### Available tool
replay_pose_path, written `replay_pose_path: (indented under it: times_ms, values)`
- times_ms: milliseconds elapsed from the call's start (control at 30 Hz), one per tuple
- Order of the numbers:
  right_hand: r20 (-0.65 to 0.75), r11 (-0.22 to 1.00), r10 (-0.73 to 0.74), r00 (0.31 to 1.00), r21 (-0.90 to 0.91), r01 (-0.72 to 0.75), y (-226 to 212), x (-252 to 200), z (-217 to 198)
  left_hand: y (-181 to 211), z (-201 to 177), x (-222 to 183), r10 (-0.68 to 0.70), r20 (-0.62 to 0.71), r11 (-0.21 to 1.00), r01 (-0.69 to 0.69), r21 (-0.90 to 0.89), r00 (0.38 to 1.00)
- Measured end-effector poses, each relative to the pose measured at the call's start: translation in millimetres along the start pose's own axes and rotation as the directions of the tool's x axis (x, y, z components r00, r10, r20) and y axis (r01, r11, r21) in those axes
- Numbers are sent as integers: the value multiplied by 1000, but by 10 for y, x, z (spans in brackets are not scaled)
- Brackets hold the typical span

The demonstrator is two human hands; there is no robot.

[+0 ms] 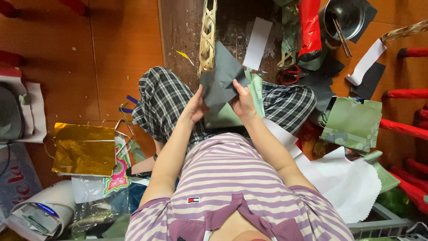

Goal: Wrapping and decorating a large giraffe-shaped craft item with colored paper and tape.

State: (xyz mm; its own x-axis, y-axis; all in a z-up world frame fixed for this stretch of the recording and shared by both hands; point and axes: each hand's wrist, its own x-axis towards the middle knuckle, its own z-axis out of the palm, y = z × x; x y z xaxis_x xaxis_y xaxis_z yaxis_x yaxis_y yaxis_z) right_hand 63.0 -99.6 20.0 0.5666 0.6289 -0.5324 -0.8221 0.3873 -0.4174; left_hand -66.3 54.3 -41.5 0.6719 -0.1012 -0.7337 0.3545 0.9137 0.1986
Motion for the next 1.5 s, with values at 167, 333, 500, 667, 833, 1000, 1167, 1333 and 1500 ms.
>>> replay_pose_path:
  times_ms: [167,333,500,667,833,1000,1167,1333,1500]
  values:
    - [29,987,-56,998,-146,60,49,46,-158,124,-280,211,404,33,912,-399,-89,914]
    - [55,959,-80,995,-268,92,17,52,-101,419,124,-179,608,51,788,-610,80,792]
    - [13,968,-23,1000,-250,25,12,124,-80,432,-27,44,217,160,931,-155,-332,963]
    - [52,692,-235,971,-692,205,-367,-77,42,592,-121,165,324,109,923,-289,-254,940]
    - [646,-235,-290,706,-764,601,-302,-133,297,773,-40,167,305,109,900,-249,-358,946]
    - [810,-578,-69,582,-508,638,-226,-96,686,855,39,99,278,82,918,-239,-316,957]
    - [737,-441,-289,611,-669,598,-274,215,886,906,445,-298,326,139,930,-291,-226,935]
    - [502,-46,-435,747,-841,539,-353,552,988,773,550,-172,414,214,910,-404,-93,885]
    - [406,5,-474,781,-886,464,-289,757,1068,706,576,111,637,47,754,-634,170,770]
